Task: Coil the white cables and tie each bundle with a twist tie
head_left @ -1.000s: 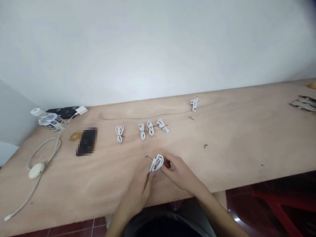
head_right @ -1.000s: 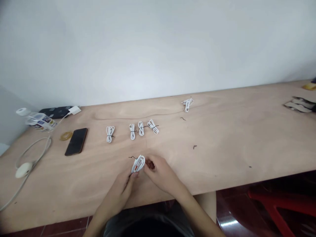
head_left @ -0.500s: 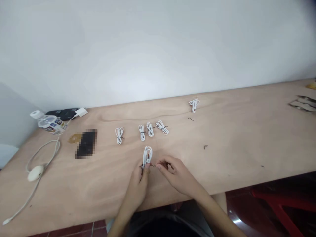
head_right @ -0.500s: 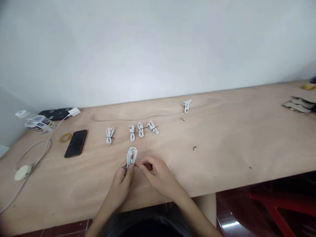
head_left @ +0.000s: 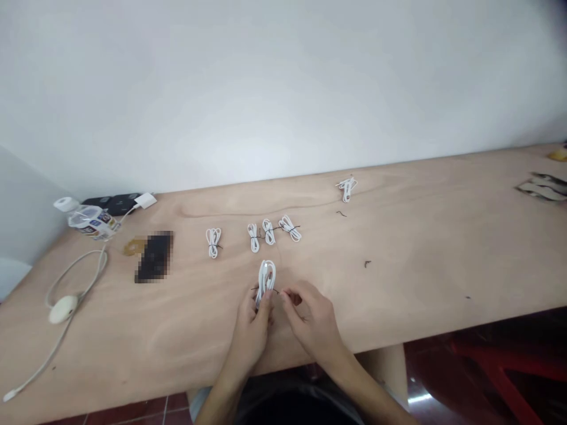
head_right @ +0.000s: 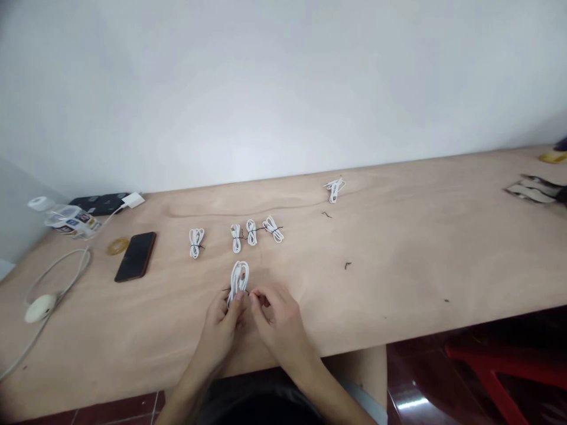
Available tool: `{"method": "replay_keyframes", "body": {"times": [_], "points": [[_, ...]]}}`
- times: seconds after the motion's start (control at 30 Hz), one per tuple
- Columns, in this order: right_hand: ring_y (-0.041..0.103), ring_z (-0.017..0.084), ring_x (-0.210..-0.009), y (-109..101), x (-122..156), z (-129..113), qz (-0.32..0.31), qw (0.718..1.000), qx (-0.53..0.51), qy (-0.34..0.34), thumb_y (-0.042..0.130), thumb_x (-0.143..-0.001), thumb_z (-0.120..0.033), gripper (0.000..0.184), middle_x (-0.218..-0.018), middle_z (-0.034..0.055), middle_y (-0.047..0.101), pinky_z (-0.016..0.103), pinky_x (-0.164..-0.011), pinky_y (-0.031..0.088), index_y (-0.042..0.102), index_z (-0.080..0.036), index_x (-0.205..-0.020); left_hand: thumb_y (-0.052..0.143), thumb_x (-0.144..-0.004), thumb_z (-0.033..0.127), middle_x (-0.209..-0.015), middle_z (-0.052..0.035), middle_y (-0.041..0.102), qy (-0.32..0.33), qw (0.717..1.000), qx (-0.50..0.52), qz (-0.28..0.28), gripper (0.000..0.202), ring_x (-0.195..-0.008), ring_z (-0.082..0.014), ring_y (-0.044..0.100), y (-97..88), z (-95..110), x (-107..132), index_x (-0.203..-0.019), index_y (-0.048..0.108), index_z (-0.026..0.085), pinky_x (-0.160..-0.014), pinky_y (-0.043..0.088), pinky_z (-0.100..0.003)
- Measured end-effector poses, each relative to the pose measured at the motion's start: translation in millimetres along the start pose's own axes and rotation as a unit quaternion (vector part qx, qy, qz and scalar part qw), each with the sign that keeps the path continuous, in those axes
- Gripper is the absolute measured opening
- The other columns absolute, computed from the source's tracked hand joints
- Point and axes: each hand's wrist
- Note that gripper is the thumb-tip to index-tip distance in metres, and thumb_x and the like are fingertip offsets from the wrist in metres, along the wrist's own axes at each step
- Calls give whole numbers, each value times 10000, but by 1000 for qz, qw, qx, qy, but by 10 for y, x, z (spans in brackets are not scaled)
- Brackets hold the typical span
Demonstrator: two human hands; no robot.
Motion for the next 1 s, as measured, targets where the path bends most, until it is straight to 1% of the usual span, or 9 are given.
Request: {"method": "replay_keyframes", "body": {"times": [0.17, 0.33, 0.53, 0.63, 0.73, 0.8, 0.9, 0.97, 1.0], "points": [[636, 207, -763, 65, 27, -13, 25, 1000, -2, -5, 568, -1027, -240, 132, -831, 38, 691, 344, -714, 546, 668, -245, -942, 722, -907, 613, -692, 67, 429, -27, 999, 42, 15, 464, -581, -97, 402, 11, -25, -31, -978, 626, 165, -540, 372, -213], [652, 230, -792, 110, 116, -23, 62, 995, 37, -72, 590, -1014, -143, 151, -876, 59, 712, 384, -741, 561, 675, -262, -1052, 728, -892, 634, -699, 35, 541, -29, 999, 33, 21, 558, -584, -101, 446, 22, -56, -20, -1113, 692, 123, -541, 367, -213], [671, 252, -789, 173, 190, -10, 96, 986, 53, -123, 614, -982, -68, 259, -908, 80, 736, 406, -715, 557, 684, -264, -1137, 765, -873, 606, -635, 63, 477, -37, 997, 59, 32, 566, -574, -98, 439, 88, 23, 8, -1144, 724, 111, -543, 371, -209], [683, 257, -814, 182, 189, -1, 71, 990, 33, -121, 618, -990, -91, 235, -915, 79, 745, 418, -746, 565, 697, -265, -1128, 783, -862, 600, -654, 61, 489, -49, 995, 84, 38, 544, -595, -100, 463, 81, 33, -11, -1122, 717, 127, -571, 399, -211], [705, 243, -878, 159, 173, 32, -3, 995, -77, -65, 621, -1023, -195, 158, -958, 71, 755, 401, -804, 593, 714, -260, -1133, 819, -829, 599, -687, 41, 526, -50, 993, 99, 51, 528, -627, -108, 498, 36, 53, -43, -1039, 708, 127, -590, 416, -216], [712, 237, -933, 132, 145, 83, 0, 988, -153, 12, 620, -1038, -297, 163, -1010, 80, 752, 386, -841, 607, 719, -242, -1156, 830, -829, 580, -661, 56, 473, -58, 989, 134, 20, 496, -585, -87, 437, 2, 88, -52, -973, 696, 125, -557, 373, -206], [697, 253, -1053, 85, 71, 184, -9, 972, -215, 99, 714, -980, -430, 373, -1175, 113, 725, 394, -923, 601, 693, -229, -1294, 823, -862, 537, -653, 74, 390, -79, 977, 190, -51, 441, -559, -65, 335, -27, 161, -25, -930, 678, 127, -526, 306, -194], [669, 273, -1151, 59, 16, 234, -79, 957, -256, 109, 798, -905, -481, 530, -1309, 132, 675, 403, -978, 582, 678, -235, -1359, 821, -875, 519, -662, 66, 411, -98, 971, 206, -77, 421, -573, -66, 340, -26, 197, 14, -943, 672, 132, -533, 296, -190], [652, 279, -1186, 50, -6, 248, -113, 948, -278, 109, 820, -884, -488, 537, -1337, 133, 655, 404, -1005, 566, 695, -233, -1340, 821, -878, 512, -664, 60, 429, -107, 968, 208, -89, 414, -578, -66, 344, -21, 207, 35, -950, 670, 132, -537, 294, -190]]}}
Point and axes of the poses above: each hand's wrist, its own x-axis away from the middle knuckle, its own y-axis out of the palm, z = x × y
